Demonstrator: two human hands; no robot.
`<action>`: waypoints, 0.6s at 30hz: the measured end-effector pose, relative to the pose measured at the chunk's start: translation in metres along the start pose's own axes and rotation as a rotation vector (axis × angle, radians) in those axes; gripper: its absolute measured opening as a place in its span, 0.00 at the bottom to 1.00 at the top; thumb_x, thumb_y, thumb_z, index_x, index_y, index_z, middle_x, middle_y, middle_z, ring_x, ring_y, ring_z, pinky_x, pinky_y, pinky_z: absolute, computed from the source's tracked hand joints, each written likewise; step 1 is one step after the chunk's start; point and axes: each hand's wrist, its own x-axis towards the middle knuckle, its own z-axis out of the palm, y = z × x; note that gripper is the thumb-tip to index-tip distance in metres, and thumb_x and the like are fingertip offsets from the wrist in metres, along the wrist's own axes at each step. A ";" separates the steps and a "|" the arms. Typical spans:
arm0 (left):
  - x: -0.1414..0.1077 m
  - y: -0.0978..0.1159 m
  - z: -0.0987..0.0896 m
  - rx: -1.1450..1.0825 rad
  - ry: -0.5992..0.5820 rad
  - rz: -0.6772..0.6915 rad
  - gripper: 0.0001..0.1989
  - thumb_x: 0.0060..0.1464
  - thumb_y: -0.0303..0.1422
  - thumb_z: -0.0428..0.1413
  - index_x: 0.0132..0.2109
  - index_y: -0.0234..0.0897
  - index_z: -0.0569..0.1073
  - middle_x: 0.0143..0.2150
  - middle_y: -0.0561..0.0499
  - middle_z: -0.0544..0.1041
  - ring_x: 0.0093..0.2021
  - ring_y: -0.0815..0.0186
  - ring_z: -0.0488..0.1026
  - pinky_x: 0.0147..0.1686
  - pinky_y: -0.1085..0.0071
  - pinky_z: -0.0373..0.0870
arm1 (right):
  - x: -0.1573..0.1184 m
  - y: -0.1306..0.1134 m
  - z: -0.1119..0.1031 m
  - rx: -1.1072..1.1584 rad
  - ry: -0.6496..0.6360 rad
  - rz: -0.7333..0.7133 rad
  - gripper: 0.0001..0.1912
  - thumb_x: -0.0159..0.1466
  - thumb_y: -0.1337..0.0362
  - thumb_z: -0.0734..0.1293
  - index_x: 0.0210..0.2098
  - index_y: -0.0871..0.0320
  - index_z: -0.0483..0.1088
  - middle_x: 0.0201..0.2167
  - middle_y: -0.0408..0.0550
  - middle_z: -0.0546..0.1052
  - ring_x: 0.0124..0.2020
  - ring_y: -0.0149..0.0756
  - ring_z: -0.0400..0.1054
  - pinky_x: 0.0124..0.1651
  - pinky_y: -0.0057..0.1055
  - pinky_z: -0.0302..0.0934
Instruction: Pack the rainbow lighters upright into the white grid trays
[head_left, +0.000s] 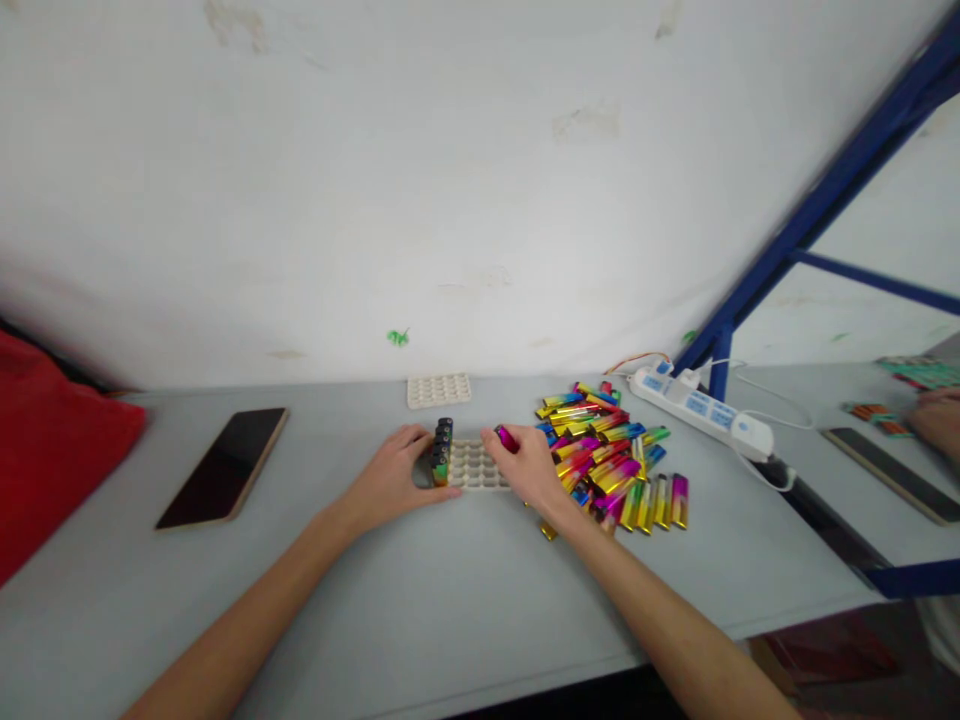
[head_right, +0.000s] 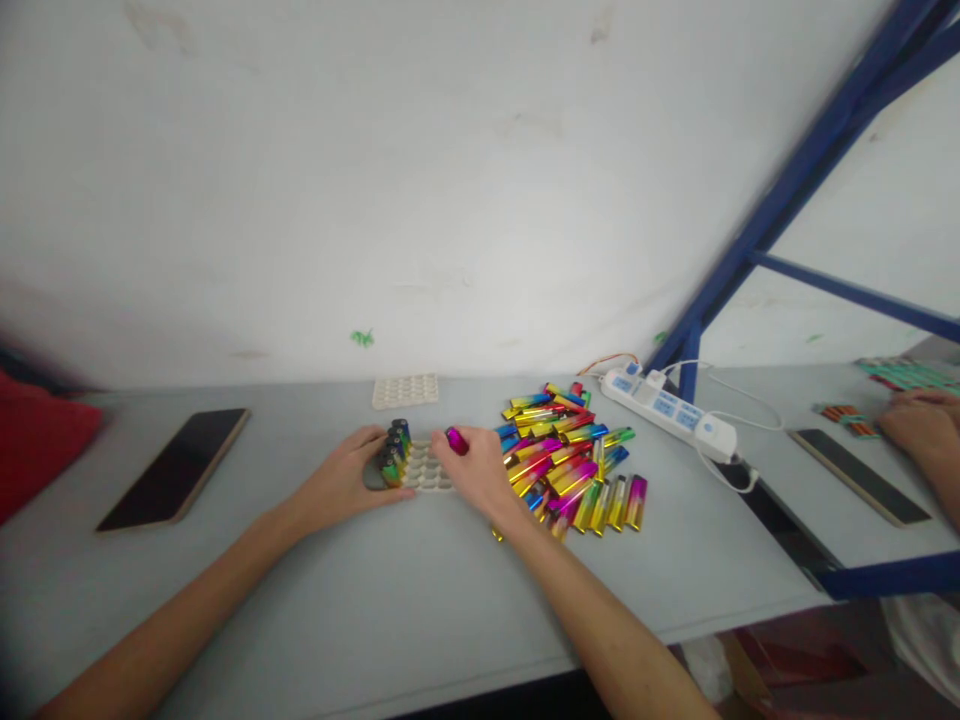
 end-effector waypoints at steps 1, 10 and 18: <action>0.000 -0.001 0.000 0.002 0.002 0.006 0.35 0.52 0.64 0.75 0.54 0.43 0.86 0.55 0.40 0.85 0.57 0.40 0.84 0.64 0.44 0.82 | 0.000 0.000 0.000 -0.004 -0.002 0.010 0.28 0.71 0.47 0.67 0.19 0.51 0.61 0.18 0.39 0.59 0.26 0.33 0.56 0.32 0.34 0.47; 0.001 0.000 0.001 0.005 -0.007 -0.010 0.34 0.51 0.62 0.75 0.53 0.42 0.85 0.56 0.39 0.85 0.58 0.40 0.83 0.65 0.45 0.81 | -0.001 -0.004 -0.005 0.066 -0.058 -0.073 0.16 0.70 0.56 0.62 0.26 0.50 0.62 0.22 0.38 0.63 0.28 0.35 0.57 0.34 0.33 0.49; 0.001 0.002 0.000 0.010 -0.015 0.010 0.32 0.52 0.60 0.76 0.54 0.43 0.85 0.55 0.41 0.86 0.56 0.43 0.83 0.63 0.47 0.81 | -0.002 -0.003 -0.001 -0.006 -0.043 -0.097 0.27 0.75 0.44 0.65 0.25 0.50 0.58 0.21 0.38 0.61 0.27 0.34 0.54 0.34 0.34 0.46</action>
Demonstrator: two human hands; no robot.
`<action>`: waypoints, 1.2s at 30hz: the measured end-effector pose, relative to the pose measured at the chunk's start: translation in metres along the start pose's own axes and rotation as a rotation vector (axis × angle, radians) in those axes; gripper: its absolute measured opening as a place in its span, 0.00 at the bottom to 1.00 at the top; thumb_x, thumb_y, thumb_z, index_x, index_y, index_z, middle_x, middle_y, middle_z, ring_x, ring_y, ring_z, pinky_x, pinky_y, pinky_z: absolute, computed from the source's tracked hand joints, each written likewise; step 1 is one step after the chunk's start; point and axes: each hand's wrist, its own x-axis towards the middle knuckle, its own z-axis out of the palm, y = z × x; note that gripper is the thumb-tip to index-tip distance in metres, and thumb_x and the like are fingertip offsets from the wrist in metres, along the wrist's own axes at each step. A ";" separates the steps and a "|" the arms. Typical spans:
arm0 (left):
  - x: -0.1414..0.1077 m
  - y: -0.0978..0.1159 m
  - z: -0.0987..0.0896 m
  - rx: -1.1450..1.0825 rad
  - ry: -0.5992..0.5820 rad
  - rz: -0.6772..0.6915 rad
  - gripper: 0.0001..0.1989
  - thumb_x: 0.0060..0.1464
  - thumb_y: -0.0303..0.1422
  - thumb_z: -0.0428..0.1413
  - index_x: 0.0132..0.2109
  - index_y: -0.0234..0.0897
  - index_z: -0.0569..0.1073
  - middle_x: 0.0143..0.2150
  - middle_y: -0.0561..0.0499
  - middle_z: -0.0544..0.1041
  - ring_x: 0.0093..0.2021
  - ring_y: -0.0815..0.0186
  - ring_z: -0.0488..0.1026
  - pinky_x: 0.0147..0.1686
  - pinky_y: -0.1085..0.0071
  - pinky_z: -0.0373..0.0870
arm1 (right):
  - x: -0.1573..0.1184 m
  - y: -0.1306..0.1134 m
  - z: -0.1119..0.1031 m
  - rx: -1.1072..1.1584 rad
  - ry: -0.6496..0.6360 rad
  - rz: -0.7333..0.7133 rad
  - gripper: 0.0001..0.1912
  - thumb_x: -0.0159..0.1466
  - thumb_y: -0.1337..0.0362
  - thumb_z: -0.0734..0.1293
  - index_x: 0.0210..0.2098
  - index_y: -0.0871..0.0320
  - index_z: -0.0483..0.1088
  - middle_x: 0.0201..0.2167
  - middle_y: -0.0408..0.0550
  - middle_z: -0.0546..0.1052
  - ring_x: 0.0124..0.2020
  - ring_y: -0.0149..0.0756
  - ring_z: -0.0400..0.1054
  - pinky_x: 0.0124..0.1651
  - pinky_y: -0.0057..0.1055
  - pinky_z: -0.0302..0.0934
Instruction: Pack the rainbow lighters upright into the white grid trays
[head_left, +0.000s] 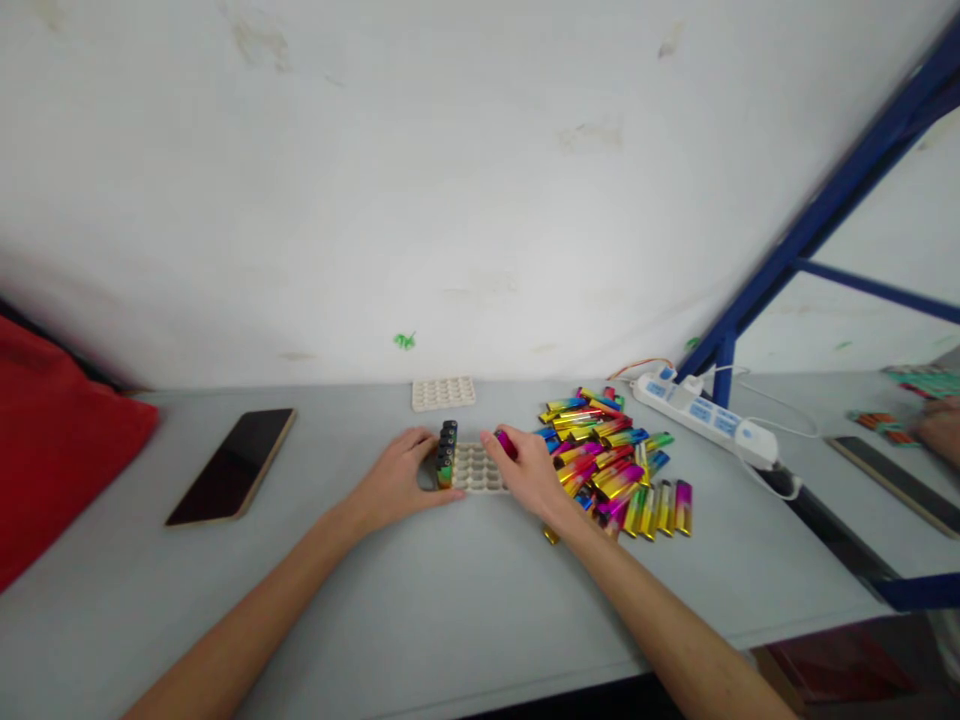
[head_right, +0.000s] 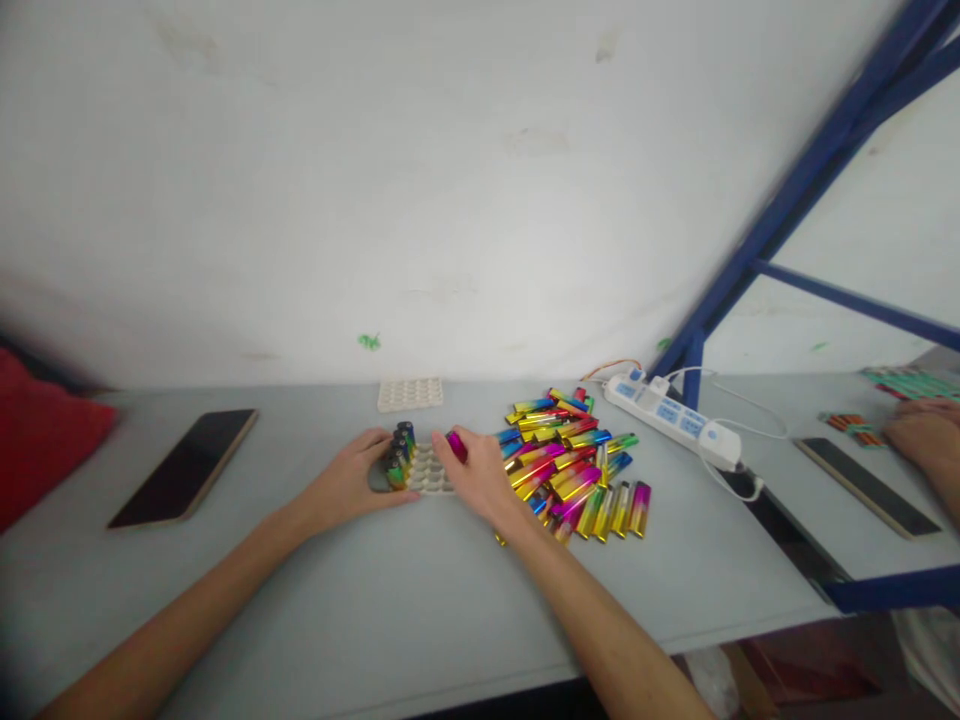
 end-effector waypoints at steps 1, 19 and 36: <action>0.000 0.000 0.000 0.002 0.002 0.003 0.32 0.52 0.60 0.76 0.54 0.43 0.84 0.55 0.41 0.86 0.57 0.42 0.83 0.64 0.47 0.81 | 0.000 0.001 0.000 -0.007 -0.009 0.000 0.27 0.75 0.46 0.65 0.24 0.50 0.57 0.21 0.38 0.60 0.27 0.34 0.53 0.34 0.34 0.46; -0.001 -0.003 0.004 0.006 0.021 0.004 0.30 0.51 0.57 0.78 0.54 0.44 0.84 0.56 0.42 0.85 0.58 0.42 0.83 0.65 0.46 0.81 | 0.002 0.010 -0.001 -0.014 -0.101 -0.198 0.21 0.83 0.46 0.61 0.36 0.49 0.65 0.33 0.45 0.75 0.36 0.41 0.71 0.41 0.34 0.64; -0.002 -0.004 0.002 -0.024 -0.005 0.012 0.35 0.48 0.59 0.79 0.55 0.44 0.86 0.58 0.42 0.86 0.59 0.42 0.83 0.67 0.46 0.81 | 0.024 0.025 0.018 -0.400 -0.167 -0.315 0.11 0.85 0.57 0.69 0.45 0.54 0.76 0.43 0.54 0.84 0.44 0.45 0.78 0.49 0.36 0.69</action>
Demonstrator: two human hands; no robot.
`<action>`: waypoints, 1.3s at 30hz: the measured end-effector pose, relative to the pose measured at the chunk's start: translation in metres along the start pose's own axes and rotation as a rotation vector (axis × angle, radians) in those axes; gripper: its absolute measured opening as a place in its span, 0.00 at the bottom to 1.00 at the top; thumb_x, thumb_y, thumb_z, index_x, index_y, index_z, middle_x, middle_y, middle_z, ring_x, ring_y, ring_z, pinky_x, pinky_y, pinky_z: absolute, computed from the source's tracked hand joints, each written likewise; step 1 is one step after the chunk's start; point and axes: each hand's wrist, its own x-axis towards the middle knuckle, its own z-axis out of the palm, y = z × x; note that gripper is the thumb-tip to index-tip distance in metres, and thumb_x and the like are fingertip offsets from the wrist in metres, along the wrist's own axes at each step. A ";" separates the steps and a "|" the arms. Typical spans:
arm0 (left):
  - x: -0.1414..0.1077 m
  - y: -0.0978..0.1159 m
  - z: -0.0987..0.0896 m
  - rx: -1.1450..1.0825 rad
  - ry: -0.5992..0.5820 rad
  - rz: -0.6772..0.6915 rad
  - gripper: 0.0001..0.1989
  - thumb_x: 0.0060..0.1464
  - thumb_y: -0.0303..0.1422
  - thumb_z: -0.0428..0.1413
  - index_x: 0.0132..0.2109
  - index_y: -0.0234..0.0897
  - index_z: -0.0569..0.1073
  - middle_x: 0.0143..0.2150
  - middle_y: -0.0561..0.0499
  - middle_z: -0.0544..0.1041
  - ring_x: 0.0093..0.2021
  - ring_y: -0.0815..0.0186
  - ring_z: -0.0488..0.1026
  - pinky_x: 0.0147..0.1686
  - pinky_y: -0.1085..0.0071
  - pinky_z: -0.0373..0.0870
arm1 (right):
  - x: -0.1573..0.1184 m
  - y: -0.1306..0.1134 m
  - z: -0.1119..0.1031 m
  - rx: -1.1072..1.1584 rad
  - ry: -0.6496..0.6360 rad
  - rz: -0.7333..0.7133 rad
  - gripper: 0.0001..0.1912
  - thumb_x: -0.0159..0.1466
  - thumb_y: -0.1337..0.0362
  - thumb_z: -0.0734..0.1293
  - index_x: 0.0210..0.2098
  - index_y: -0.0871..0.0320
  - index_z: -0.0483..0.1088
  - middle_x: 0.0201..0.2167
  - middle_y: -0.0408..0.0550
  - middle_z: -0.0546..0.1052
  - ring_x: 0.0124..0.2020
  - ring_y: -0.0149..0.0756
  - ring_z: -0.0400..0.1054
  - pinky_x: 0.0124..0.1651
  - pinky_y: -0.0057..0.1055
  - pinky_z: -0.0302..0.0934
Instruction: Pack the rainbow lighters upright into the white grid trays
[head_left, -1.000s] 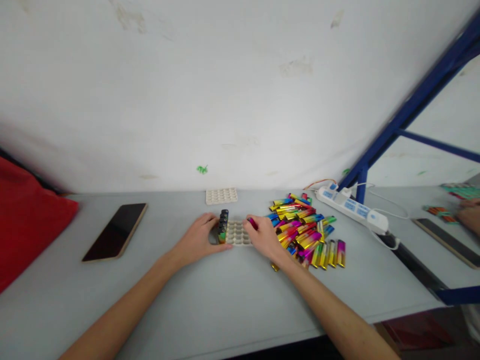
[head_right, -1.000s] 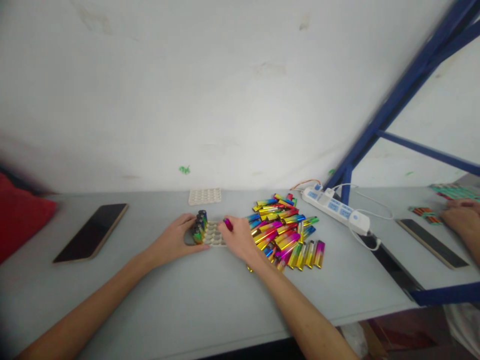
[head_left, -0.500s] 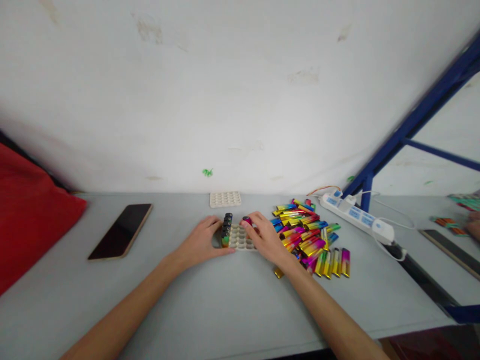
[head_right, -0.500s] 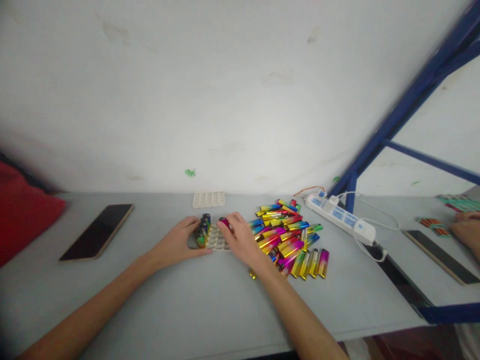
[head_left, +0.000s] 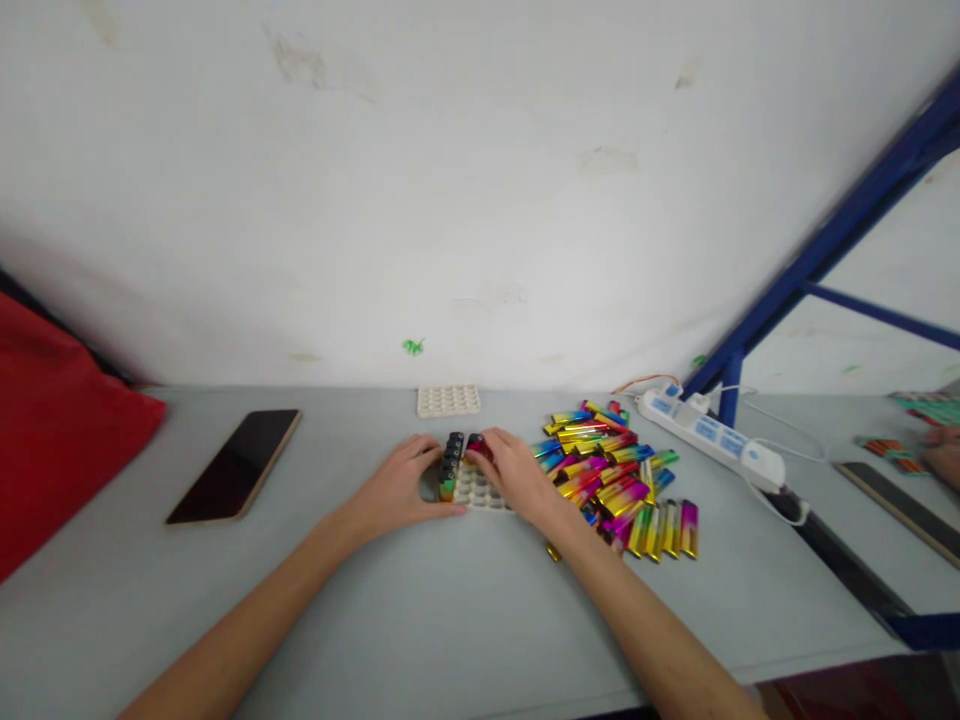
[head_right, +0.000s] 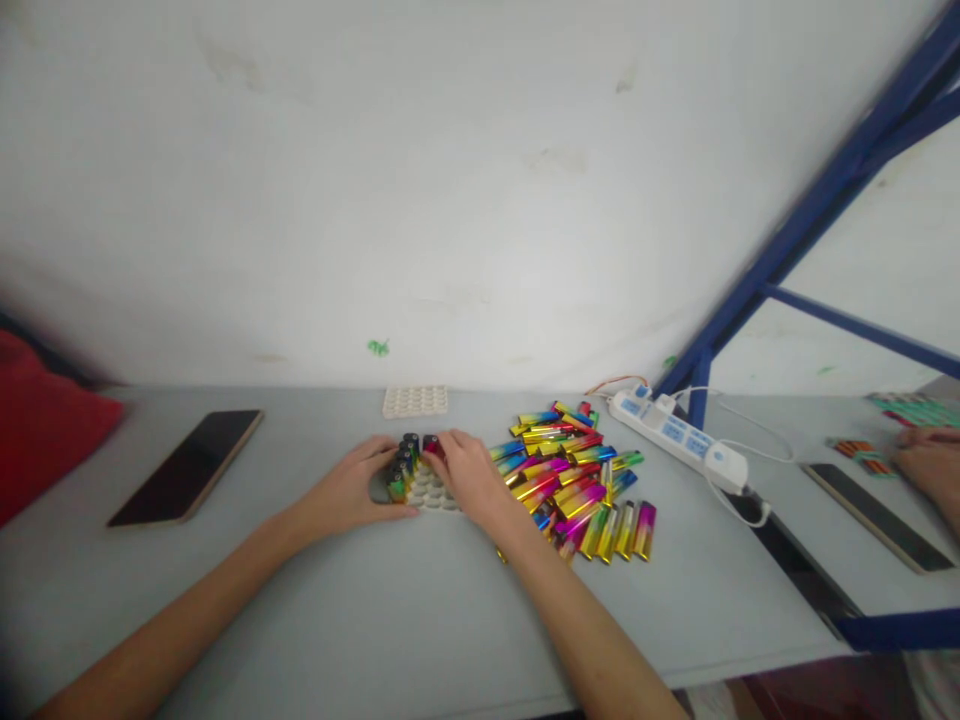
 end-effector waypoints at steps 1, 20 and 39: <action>0.000 -0.001 0.000 -0.001 -0.003 -0.003 0.35 0.47 0.59 0.79 0.55 0.43 0.86 0.58 0.41 0.86 0.59 0.41 0.83 0.68 0.46 0.81 | 0.002 -0.002 0.001 -0.044 -0.022 -0.002 0.11 0.85 0.57 0.69 0.47 0.55 0.77 0.45 0.55 0.84 0.45 0.46 0.78 0.50 0.37 0.69; 0.002 -0.012 0.004 0.038 0.030 0.020 0.32 0.47 0.57 0.79 0.52 0.43 0.85 0.55 0.40 0.85 0.57 0.41 0.82 0.63 0.44 0.84 | -0.025 0.081 -0.079 -0.089 -0.217 0.064 0.05 0.77 0.65 0.77 0.50 0.56 0.86 0.52 0.56 0.86 0.54 0.48 0.80 0.63 0.44 0.72; 0.000 -0.001 0.001 0.041 0.054 -0.002 0.33 0.49 0.60 0.78 0.51 0.41 0.85 0.52 0.41 0.85 0.55 0.42 0.84 0.61 0.45 0.84 | -0.018 0.017 -0.039 0.854 0.338 0.427 0.37 0.64 0.24 0.75 0.33 0.54 0.77 0.26 0.41 0.72 0.29 0.35 0.64 0.34 0.33 0.61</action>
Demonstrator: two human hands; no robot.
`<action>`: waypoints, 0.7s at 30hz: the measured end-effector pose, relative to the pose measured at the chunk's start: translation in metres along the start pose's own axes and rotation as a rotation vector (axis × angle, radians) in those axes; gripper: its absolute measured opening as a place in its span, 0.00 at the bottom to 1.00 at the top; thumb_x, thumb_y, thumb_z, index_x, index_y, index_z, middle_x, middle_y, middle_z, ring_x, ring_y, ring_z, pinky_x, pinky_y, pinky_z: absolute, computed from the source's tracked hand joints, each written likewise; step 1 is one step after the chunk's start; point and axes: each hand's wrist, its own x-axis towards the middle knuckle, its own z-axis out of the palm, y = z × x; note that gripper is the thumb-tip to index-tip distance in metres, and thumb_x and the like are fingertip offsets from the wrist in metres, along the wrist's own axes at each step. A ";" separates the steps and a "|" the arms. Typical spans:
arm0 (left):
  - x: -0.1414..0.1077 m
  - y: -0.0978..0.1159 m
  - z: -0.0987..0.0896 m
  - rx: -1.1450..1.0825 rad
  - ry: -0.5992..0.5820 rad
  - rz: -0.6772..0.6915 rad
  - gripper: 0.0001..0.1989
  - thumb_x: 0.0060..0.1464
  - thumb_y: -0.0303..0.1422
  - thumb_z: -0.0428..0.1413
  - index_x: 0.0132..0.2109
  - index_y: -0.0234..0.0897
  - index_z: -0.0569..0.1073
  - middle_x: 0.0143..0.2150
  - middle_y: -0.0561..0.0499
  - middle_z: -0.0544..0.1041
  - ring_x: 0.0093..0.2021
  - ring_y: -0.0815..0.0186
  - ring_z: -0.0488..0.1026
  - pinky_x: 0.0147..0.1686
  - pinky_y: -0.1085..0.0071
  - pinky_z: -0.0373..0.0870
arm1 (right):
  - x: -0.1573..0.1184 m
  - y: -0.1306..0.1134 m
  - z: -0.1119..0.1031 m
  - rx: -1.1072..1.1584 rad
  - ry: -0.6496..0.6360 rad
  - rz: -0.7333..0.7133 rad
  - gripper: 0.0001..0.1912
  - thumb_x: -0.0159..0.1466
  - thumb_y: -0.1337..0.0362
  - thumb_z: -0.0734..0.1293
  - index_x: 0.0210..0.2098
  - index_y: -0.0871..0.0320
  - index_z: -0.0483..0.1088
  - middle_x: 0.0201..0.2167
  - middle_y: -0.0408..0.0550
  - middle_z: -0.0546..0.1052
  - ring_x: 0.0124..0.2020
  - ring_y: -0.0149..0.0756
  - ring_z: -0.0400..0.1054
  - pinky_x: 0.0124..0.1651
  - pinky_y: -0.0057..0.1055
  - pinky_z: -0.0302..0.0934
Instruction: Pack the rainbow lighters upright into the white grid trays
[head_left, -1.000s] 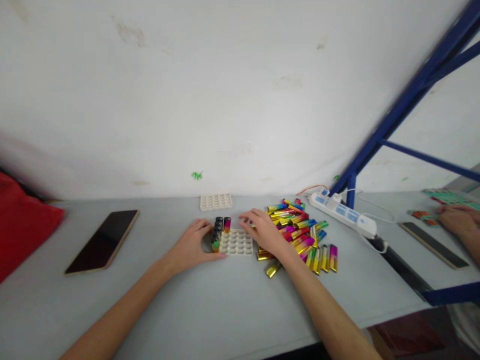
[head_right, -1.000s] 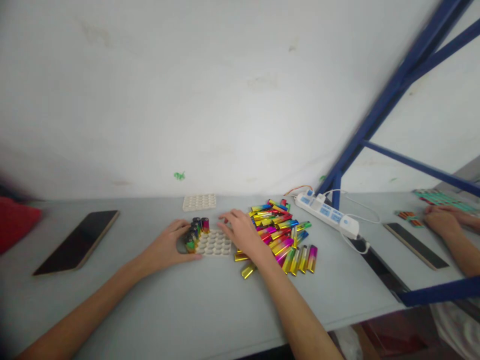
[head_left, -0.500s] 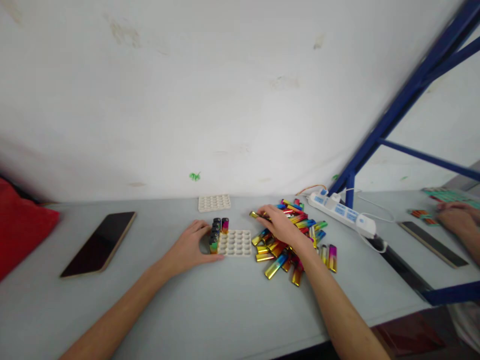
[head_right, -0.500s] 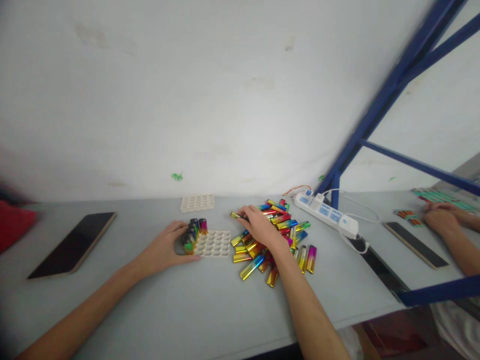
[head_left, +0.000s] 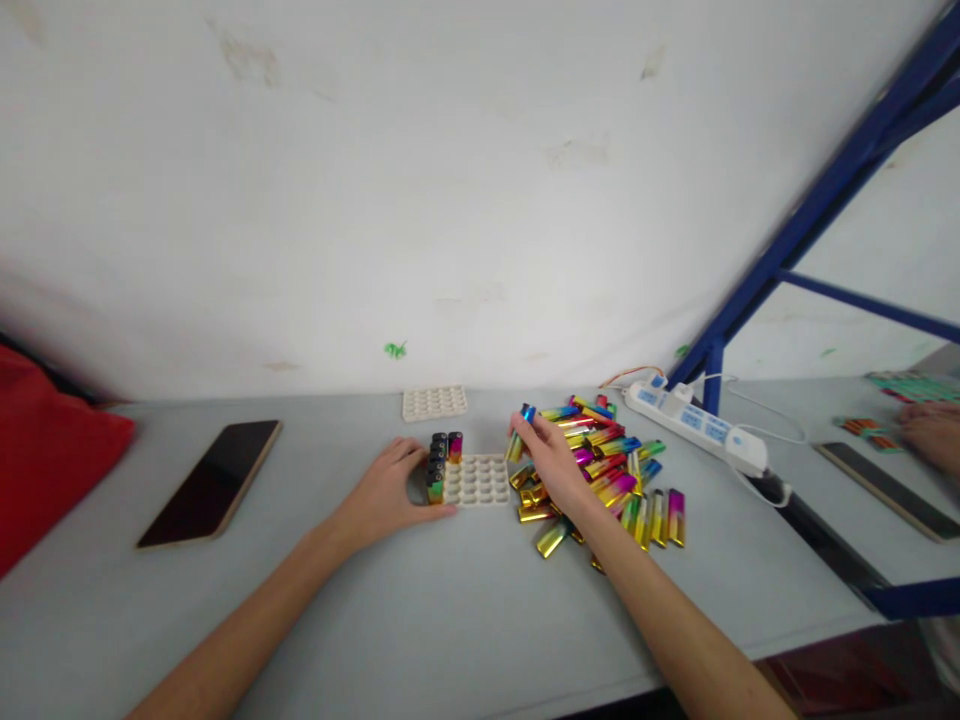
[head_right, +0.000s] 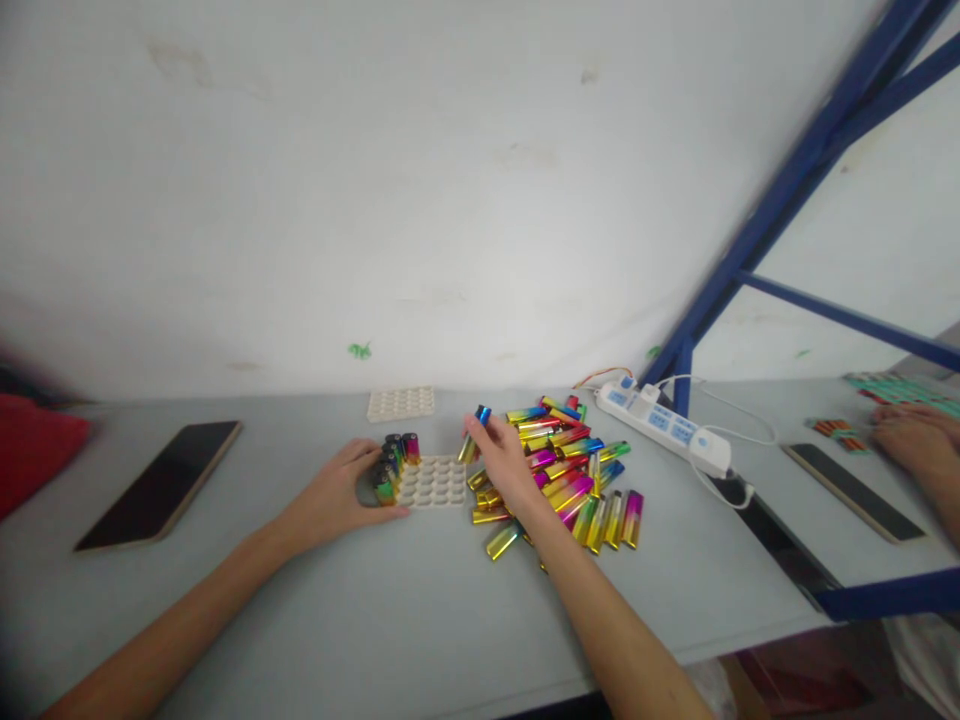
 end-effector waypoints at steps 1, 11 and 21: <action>0.000 0.000 0.000 0.001 0.002 -0.002 0.34 0.49 0.61 0.78 0.51 0.41 0.85 0.52 0.41 0.85 0.55 0.43 0.84 0.61 0.45 0.84 | -0.002 -0.001 0.002 0.046 -0.031 0.004 0.38 0.65 0.23 0.74 0.33 0.53 0.75 0.27 0.41 0.73 0.29 0.36 0.65 0.35 0.33 0.63; 0.000 0.002 0.000 0.002 0.002 -0.008 0.33 0.47 0.60 0.79 0.49 0.43 0.84 0.51 0.43 0.85 0.54 0.43 0.83 0.59 0.47 0.83 | -0.013 -0.001 0.023 0.126 -0.163 0.092 0.39 0.62 0.20 0.73 0.32 0.49 0.64 0.23 0.32 0.56 0.23 0.30 0.48 0.25 0.29 0.46; 0.000 0.001 0.003 0.016 -0.004 0.010 0.31 0.49 0.57 0.79 0.50 0.42 0.84 0.52 0.43 0.85 0.55 0.44 0.83 0.60 0.49 0.82 | -0.021 -0.005 0.026 -0.187 -0.041 0.034 0.31 0.69 0.34 0.66 0.22 0.48 0.57 0.20 0.37 0.57 0.26 0.34 0.53 0.31 0.34 0.47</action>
